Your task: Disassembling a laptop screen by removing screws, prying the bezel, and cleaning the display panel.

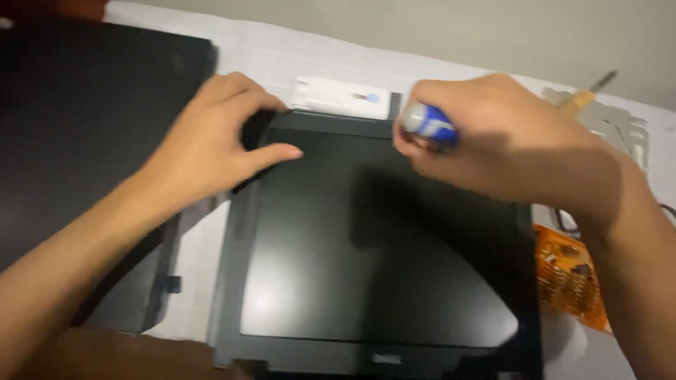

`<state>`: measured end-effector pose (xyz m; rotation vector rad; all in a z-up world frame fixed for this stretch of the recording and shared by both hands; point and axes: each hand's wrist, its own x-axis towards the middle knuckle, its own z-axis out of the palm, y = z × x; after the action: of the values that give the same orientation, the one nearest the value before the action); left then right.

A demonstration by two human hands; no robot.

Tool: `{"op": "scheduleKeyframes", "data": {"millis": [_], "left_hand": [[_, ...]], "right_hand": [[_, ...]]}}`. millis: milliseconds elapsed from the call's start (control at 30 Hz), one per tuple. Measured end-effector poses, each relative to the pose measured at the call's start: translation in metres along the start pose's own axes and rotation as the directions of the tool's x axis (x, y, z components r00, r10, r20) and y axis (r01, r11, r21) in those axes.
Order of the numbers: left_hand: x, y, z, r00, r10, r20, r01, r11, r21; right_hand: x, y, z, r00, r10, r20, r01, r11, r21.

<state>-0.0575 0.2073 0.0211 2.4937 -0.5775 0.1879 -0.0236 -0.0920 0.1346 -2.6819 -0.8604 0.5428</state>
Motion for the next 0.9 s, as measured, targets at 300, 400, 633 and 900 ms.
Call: {"op": "scheduleKeyframes", "data": {"millis": [300, 400, 633, 900], "left_hand": [[-0.007, -0.017, -0.019, 0.961, -0.110, 0.255, 0.217, 0.873, -0.438], [-0.005, -0.026, -0.031, 0.940, -0.134, 0.314, 0.283, 0.821, -0.496], [-0.001, -0.022, -0.037, 0.871, -0.297, 0.392, 0.451, 0.800, -0.396], [0.001, -0.021, -0.038, 0.851, -0.311, 0.424, 0.464, 0.824, -0.326]], "right_hand": [[0.079, -0.064, 0.028, 0.985, 0.096, 0.145, -0.102, 0.994, 0.039], [0.092, -0.061, 0.041, 0.992, -0.081, 0.100, 0.073, 0.994, 0.082], [0.111, -0.039, 0.082, 0.906, -0.422, -0.031, 0.423, 0.905, 0.044], [0.115, -0.025, 0.101, 0.729, -0.663, -0.173, 0.622, 0.746, -0.237]]}}
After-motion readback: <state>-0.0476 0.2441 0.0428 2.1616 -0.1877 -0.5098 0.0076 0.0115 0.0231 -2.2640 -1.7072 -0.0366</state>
